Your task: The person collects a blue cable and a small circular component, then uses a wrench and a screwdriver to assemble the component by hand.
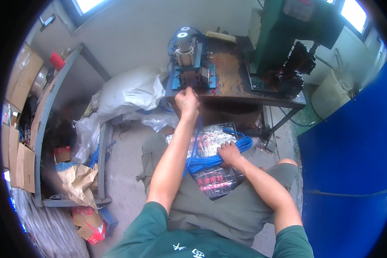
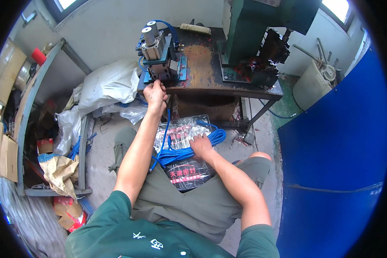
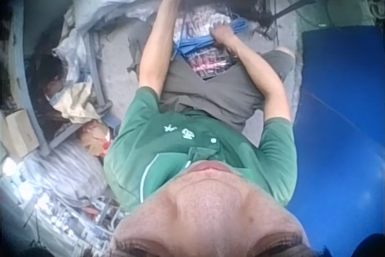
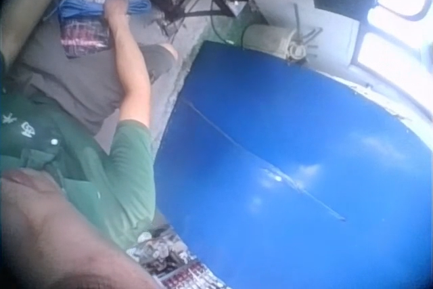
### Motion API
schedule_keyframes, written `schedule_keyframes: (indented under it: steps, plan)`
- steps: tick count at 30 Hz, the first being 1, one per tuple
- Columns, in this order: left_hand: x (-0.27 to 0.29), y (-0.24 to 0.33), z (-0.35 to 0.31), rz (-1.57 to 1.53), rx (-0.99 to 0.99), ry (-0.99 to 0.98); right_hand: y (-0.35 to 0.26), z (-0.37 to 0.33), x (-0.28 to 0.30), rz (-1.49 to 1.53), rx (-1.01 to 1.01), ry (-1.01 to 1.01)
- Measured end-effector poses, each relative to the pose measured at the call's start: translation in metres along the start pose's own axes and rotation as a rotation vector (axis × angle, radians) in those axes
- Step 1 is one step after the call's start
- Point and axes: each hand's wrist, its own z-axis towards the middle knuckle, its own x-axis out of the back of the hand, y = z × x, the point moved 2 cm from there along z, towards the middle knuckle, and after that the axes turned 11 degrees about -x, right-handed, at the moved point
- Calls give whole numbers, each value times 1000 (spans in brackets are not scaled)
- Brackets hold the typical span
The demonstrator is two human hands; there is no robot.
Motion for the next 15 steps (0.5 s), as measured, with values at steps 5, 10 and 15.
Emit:
schedule_keyframes:
  steps: [5, 10, 15]
  plan:
    - [8, 4, -9, -20, 41, -85, 3, -2, 7, 22, 9, -116]
    - [4, 32, -67, -200, 130, -382, 13, -13, 80, 587, 57, 252]
    - [-19, 88, -133, -371, 100, -639, 2, -63, 219, 1552, -87, 752]
